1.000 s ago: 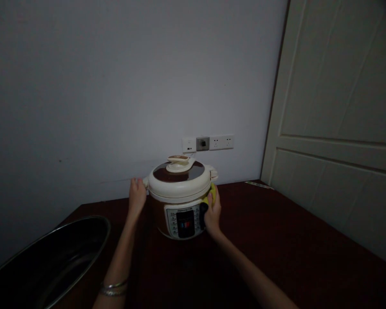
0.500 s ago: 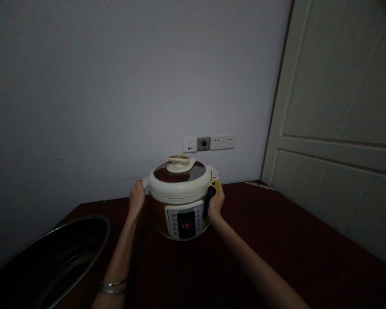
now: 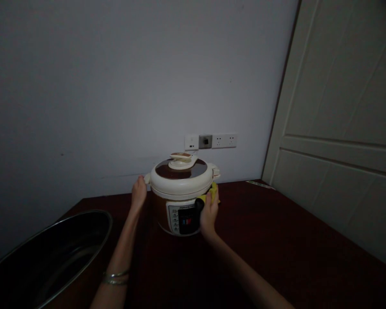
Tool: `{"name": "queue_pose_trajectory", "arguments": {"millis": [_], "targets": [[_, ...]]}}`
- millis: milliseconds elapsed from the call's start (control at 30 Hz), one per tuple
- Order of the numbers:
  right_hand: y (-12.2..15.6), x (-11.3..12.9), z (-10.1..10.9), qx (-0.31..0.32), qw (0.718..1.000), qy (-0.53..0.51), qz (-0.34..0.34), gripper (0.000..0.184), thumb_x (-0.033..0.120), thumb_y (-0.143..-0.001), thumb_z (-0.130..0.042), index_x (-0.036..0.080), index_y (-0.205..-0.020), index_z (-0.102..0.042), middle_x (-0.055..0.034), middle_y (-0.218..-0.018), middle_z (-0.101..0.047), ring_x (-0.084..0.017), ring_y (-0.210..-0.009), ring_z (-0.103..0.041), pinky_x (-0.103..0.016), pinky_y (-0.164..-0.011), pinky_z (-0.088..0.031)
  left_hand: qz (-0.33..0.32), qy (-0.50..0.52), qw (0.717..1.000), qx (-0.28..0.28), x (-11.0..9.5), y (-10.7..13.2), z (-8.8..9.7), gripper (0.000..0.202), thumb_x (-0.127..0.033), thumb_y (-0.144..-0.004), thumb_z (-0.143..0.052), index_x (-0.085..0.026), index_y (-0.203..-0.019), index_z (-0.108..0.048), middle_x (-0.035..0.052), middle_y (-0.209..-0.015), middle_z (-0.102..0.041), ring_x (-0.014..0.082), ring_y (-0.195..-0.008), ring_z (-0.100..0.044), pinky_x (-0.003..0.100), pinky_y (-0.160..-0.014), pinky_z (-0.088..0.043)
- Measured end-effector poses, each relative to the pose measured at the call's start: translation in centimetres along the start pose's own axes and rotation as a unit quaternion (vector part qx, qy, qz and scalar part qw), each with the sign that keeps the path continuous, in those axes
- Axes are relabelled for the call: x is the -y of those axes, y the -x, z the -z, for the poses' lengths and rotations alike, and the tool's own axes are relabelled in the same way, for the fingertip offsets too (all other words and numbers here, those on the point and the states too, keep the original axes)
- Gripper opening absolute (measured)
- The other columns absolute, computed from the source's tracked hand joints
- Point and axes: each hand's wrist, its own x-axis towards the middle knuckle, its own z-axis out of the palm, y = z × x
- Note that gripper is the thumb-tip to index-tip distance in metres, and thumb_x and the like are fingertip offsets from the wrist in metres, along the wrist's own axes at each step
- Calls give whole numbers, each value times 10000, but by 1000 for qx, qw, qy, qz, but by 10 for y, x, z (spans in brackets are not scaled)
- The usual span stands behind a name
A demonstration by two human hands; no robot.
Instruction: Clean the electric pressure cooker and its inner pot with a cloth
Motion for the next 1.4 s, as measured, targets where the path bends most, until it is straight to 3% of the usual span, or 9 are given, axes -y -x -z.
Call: {"name": "queue_pose_trajectory", "arguments": {"millis": [100,233,333,433,600,800,967,1133,1400], "targets": [[3,17,0,73,960,111,247,566,331,-931,-325,158,-1459,-216,-144,-1467,-333,-238,-1371,-269,-492,-1083,-282,3,-1,1000,2,-2,1,1,366,-392,-828,-236,-215,-663,-510,108,-778,-631,255,-873,-593,379,-799,-445],[2,14,6,201,776,216,558,489,250,-913,-391,132,-1387,-391,-141,-1347,-505,-248,-1341,-333,-453,-1060,-340,5,4,1000,3,-1,1,0,391,-418,-839,-228,-217,-639,-497,95,-743,-625,251,-885,-593,370,-815,-440],[-1,6,19,294,684,224,629,418,144,-920,-342,179,-1302,-508,-71,-1307,-551,-181,-1296,-411,-353,-1018,-413,4,14,1000,5,1,2,-1,388,-428,-840,-242,-217,-641,-499,81,-717,-615,256,-893,-588,390,-851,-428],[-7,-1,38,418,632,176,628,439,112,-924,-328,204,-1327,-476,-22,-1322,-536,-118,-1256,-457,-216,-839,-518,-10,28,1000,5,2,2,-2,376,-414,-840,-247,-213,-663,-511,83,-738,-618,252,-897,-587,395,-861,-428],[-16,7,47,454,611,167,626,444,106,-926,-354,195,-1354,-432,-14,-1356,-498,-106,-1260,-449,-165,-699,-536,-2,61,998,19,11,-4,-3,396,-423,-830,-262,-191,-763,-575,109,-860,-647,239,-931,-590,380,-854,-436],[16,39,-19,333,627,254,657,421,85,-901,-365,32,-1303,-476,-138,-1405,-425,-241,-1333,-344,-309,-913,-515,27,146,987,53,20,-13,-2,461,-457,-815,-250,-161,-845,-601,101,-901,-671,224,-895,-606,347,-756,-472],[66,13,-52,307,563,352,682,404,74,-847,-376,-25,-1185,-575,-182,-1272,-563,-235,-1246,-471,-281,-1041,-416,52,189,979,60,21,-12,1,506,-457,-833,-239,-148,-977,-613,110,-1046,-668,198,-935,-615,324,-762,-472],[73,-25,-13,353,521,319,708,415,91,-877,-330,87,-1202,-589,-91,-1300,-561,-174,-1235,-483,-234,-1004,-449,36,173,983,56,24,-13,-1,501,-454,-841,-252,-132,-957,-619,138,-1094,-654,222,-1010,-596,344,-815,-461],[-20,17,37,491,590,133,627,441,93,-918,-365,187,-1340,-453,-35,-1342,-516,-135,-1298,-394,-267,-982,-474,30,163,985,54,22,-12,-2,507,-467,-846,-250,-141,-936,-627,126,-1056,-665,225,-973,-603,335,-771,-470]]}}
